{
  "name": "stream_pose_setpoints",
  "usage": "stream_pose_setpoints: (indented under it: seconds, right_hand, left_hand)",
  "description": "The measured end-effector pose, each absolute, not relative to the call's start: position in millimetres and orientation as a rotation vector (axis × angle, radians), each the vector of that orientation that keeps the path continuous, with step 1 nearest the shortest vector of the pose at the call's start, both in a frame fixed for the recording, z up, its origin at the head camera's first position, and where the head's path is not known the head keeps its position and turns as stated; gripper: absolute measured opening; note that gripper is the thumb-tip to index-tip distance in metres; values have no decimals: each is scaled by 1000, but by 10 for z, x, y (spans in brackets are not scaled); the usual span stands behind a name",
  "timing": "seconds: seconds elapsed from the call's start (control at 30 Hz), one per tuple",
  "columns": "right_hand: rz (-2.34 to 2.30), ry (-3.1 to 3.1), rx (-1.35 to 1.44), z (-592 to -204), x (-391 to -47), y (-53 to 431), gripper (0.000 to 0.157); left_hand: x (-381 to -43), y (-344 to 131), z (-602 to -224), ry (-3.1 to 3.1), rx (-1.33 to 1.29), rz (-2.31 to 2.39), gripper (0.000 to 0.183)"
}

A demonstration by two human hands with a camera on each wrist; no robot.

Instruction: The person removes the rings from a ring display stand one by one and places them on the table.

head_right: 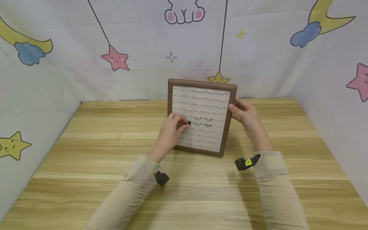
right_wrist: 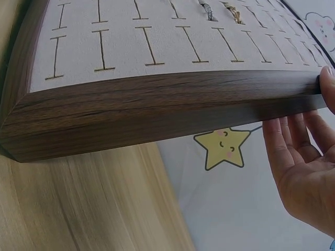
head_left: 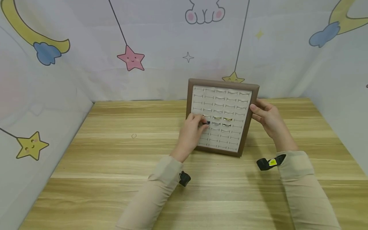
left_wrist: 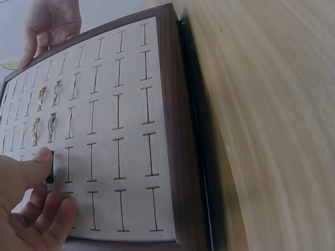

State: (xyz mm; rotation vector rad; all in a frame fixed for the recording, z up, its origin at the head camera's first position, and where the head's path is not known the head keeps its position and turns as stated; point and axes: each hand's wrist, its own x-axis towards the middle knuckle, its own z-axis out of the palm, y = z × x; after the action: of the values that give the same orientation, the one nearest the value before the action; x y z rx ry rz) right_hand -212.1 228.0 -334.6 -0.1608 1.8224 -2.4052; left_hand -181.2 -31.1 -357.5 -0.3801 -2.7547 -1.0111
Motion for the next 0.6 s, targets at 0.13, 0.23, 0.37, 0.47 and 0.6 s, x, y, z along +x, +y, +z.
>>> stream_pose_setpoints:
  seconds: [0.13, 0.23, 0.37, 0.47, 0.6]
  right_hand:
    - [-2387, 1842, -155, -3342, -2118, 2289, 18]
    - [-2383, 1846, -161, -3340, -2120, 2286, 18]
    - [-2386, 1841, -168, -3342, -2126, 2285, 18]
    - [-2388, 1837, -162, -3346, -2129, 2288, 22]
    - [-2399, 1828, -157, -3352, -2128, 2296, 30]
  left_hand:
    - [-1831, -333, -3580, -2757, -418, -999, 15]
    - [-1848, -357, -3593, -2756, -451, -1019, 15]
    - [-1871, -397, -3606, -2754, -494, -1099, 13]
    - [-1896, -428, -3620, -2754, -519, -1180, 12]
    - [-1919, -472, -3615, -2741, -546, -1324, 13]
